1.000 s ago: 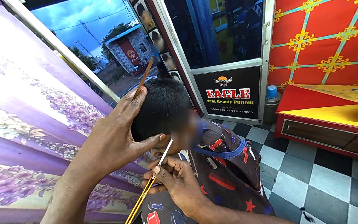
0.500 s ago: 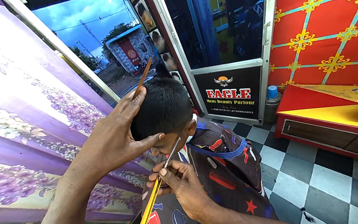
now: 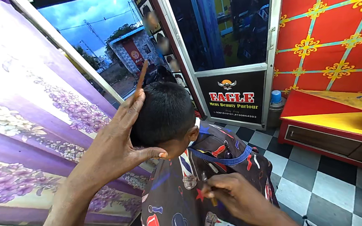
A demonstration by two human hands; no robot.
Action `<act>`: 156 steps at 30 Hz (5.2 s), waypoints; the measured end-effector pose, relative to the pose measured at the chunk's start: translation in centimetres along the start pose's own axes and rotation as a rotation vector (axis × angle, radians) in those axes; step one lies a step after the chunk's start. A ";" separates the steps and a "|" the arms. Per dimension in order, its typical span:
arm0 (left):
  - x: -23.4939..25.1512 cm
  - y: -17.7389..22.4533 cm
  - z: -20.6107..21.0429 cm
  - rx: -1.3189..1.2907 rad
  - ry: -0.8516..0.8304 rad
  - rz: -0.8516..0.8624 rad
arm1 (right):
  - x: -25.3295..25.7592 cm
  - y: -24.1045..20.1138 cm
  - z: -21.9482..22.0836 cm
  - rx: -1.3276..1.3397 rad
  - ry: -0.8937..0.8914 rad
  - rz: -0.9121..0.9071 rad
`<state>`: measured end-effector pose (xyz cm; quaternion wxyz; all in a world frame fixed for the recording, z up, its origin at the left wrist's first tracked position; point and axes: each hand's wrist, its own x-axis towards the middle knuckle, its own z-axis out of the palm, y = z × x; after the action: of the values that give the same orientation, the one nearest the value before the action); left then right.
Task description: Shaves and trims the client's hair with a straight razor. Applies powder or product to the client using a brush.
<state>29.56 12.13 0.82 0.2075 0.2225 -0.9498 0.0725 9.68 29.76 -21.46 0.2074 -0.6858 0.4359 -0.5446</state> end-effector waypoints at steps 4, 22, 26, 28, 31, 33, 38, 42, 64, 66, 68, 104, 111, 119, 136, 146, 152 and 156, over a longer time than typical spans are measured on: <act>-2.7 1.6 0.1 -0.015 0.260 -0.034 | -1.7 2.4 -6.5 0.150 -0.183 0.440; -3.5 3.3 2.9 0.120 0.112 -0.162 | 7.2 1.1 1.4 -0.276 0.040 0.013; -2.7 3.4 3.5 0.158 0.128 -0.183 | 8.5 0.9 1.5 -0.281 0.085 0.028; -2.4 3.4 3.9 0.164 0.145 -0.187 | 8.9 0.9 1.6 -0.288 0.074 0.020; -2.1 3.3 4.3 0.176 0.165 -0.186 | 9.3 1.0 1.7 -0.295 0.035 0.040; -2.0 3.3 4.2 0.174 0.149 -0.193 | 9.5 1.0 1.8 -0.285 0.030 0.071; -2.1 3.2 4.1 0.175 0.146 -0.172 | 9.7 1.0 1.8 -0.291 0.055 0.106; -2.2 3.3 4.1 0.166 0.146 -0.165 | 9.5 1.2 1.8 -0.273 0.080 0.110; -2.8 2.8 4.0 0.186 0.139 -0.178 | 9.5 1.2 2.3 -0.264 0.100 0.138; -2.9 2.7 4.0 0.189 0.142 -0.169 | 9.6 1.2 2.4 -0.284 0.087 0.097; -2.9 2.7 3.9 0.179 0.137 -0.176 | 9.7 1.1 2.5 -0.289 0.070 0.070; -5.2 -1.3 -0.4 -0.300 0.402 -0.109 | -3.3 2.1 -8.7 -0.103 -0.111 0.403; -3.1 3.7 2.0 0.085 0.241 -0.008 | -1.9 0.7 -8.4 0.010 0.270 0.178; -1.4 2.4 2.3 0.144 0.113 -0.002 | 0.9 -2.2 0.4 0.347 0.131 0.189; 1.8 1.1 2.6 0.104 0.145 -0.165 | 8.5 -2.2 -15.9 -0.147 0.579 -0.209; 3.6 1.3 3.3 0.023 0.137 -0.303 | 18.5 0.6 -16.5 0.051 0.146 -0.333; 3.8 2.1 3.4 0.038 0.121 -0.363 | 20.8 -0.3 -15.7 -0.431 -0.020 -0.671; 3.7 1.9 3.7 0.030 0.136 -0.362 | 21.2 -0.6 -15.1 -0.551 -0.036 -0.752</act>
<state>24.35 11.53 -1.02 0.2774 0.3873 -0.8770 0.0629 -3.56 15.50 -4.11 -0.1865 -0.8352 0.2818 -0.4339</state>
